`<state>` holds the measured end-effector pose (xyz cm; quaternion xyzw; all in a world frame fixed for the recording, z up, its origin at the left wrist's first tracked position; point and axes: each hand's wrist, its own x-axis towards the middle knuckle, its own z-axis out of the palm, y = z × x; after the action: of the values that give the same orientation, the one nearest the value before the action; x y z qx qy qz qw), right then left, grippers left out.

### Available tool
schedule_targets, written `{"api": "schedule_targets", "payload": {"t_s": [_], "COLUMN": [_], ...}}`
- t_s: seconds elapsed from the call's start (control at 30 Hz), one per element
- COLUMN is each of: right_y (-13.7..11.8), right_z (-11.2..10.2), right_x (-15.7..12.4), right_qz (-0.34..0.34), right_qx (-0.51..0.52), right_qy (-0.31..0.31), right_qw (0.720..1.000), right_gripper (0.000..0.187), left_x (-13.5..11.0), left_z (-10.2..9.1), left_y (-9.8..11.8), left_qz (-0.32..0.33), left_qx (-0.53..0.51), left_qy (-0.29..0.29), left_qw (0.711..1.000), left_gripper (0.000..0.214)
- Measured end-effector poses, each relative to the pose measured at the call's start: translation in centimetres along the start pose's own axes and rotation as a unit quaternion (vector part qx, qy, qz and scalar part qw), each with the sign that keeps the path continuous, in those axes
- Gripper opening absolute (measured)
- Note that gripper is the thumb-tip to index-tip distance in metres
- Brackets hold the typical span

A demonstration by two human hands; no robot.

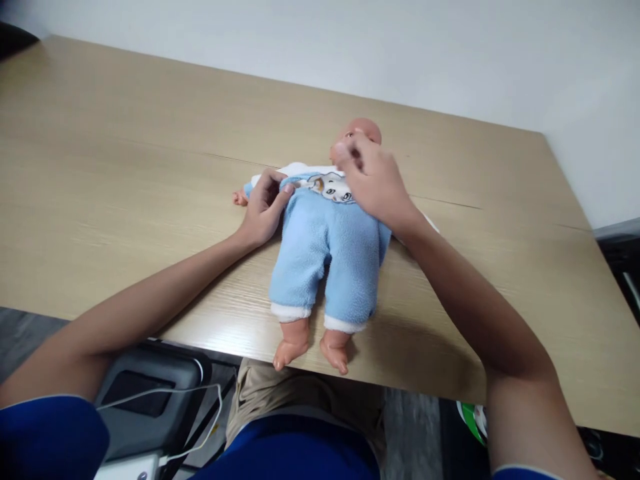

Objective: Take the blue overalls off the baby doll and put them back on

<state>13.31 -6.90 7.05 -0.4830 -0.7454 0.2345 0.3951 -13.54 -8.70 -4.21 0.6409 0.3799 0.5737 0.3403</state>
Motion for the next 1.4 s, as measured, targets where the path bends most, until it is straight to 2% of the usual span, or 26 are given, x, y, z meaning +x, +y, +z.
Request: {"api": "schedule_targets", "payload": {"t_s": [0.07,0.13,0.17,0.23,0.3,0.33,0.4,0.47,0.6,0.67,0.73,0.8,0.87,0.93,1.03,1.07,1.2,1.3,1.4], "right_y": [-2.1,-3.1,-3.2,-3.1,-2.8,-2.7,-2.8,-3.1,-3.4,-3.3,-2.9,-2.4,-1.7,-1.1,-0.9,-1.0,-1.7,-1.7,-0.8], "right_z": [1.8,3.9,5.1,7.4,9.4,10.2,11.0,10.8,7.4,5.4,4.0,3.5,3.8,4.1,3.8,3.4,1.5,1.4,2.5], "right_x": [2.7,5.8,7.4,10.0,11.6,12.0,12.1,11.6,10.0,9.2,8.6,8.1,7.6,7.1,6.1,5.8,4.0,2.7,1.9], "right_qz": [-0.028,-0.038,-0.045,-0.067,-0.085,-0.092,-0.102,-0.107,-0.104,-0.094,-0.085,-0.085,-0.092,-0.107,-0.112,-0.102,-0.059,-0.059,-0.055], "right_qx": [-0.051,-0.058,-0.057,-0.068,-0.08,-0.084,-0.085,-0.073,-0.034,-0.021,-0.013,-0.011,-0.012,-0.017,-0.005,0.002,-0.021,-0.069,-0.064], "right_qy": [-0.095,-0.16,-0.202,-0.308,-0.368,-0.378,-0.374,-0.348,-0.253,-0.218,-0.208,-0.206,-0.207,-0.223,-0.254,-0.262,-0.276,-0.261,-0.219], "right_qw": [0.994,0.985,0.977,0.947,0.923,0.917,0.918,0.928,0.961,0.971,0.974,0.975,0.974,0.969,0.961,0.96,0.959,0.961,0.972], "right_gripper": [0.025,0.013,0.015,0.028,0.039,0.043,0.046,0.042,0.034,0.04,0.049,0.055,0.052,0.042,0.022,0.021,0.049,0.049,0.048], "left_x": [-0.3,-0.5,-0.5,-0.6,-0.6,-0.6,-0.7,-0.8,-1.3,-1.6,-1.9,-2.3,-2.5,-2.5,-1.8,-1.5,-0.8,-0.3,0.8], "left_z": [-0.2,-0.5,-0.6,-0.7,-0.8,-0.8,-0.8,-0.7,-0.7,-0.7,-0.6,-0.4,0.0,0.5,0.9,0.9,0.8,1.0,1.8], "left_y": [0.5,0.9,1.1,1.4,1.5,1.5,1.6,1.6,1.2,1.1,1.1,1.2,1.4,1.3,0.6,0.2,-0.9,-1.1,-0.8], "left_qz": [0.018,0.032,0.04,0.053,0.06,0.061,0.063,0.07,0.121,0.15,0.168,0.182,0.183,0.15,0.049,0.016,-0.08,-0.153,-0.232], "left_qx": [0.021,0.04,0.05,0.069,0.075,0.074,0.071,0.076,0.102,0.129,0.162,0.18,0.16,0.1,-0.004,-0.033,-0.142,-0.208,-0.263], "left_qy": [0.012,0.022,0.025,0.029,0.026,0.023,0.018,0.018,0.024,0.027,0.043,0.074,0.099,0.113,0.136,0.138,0.117,0.133,0.144], "left_qw": [1.0,0.998,0.998,0.996,0.995,0.995,0.995,0.995,0.987,0.98,0.971,0.964,0.965,0.977,0.99,0.99,0.98,0.957,0.925], "left_gripper": [0.06,0.059,0.058,0.056,0.055,0.055,0.057,0.057,0.043,0.039,0.042,0.047,0.049,0.048,0.051,0.055,0.066,0.059,0.05]}}
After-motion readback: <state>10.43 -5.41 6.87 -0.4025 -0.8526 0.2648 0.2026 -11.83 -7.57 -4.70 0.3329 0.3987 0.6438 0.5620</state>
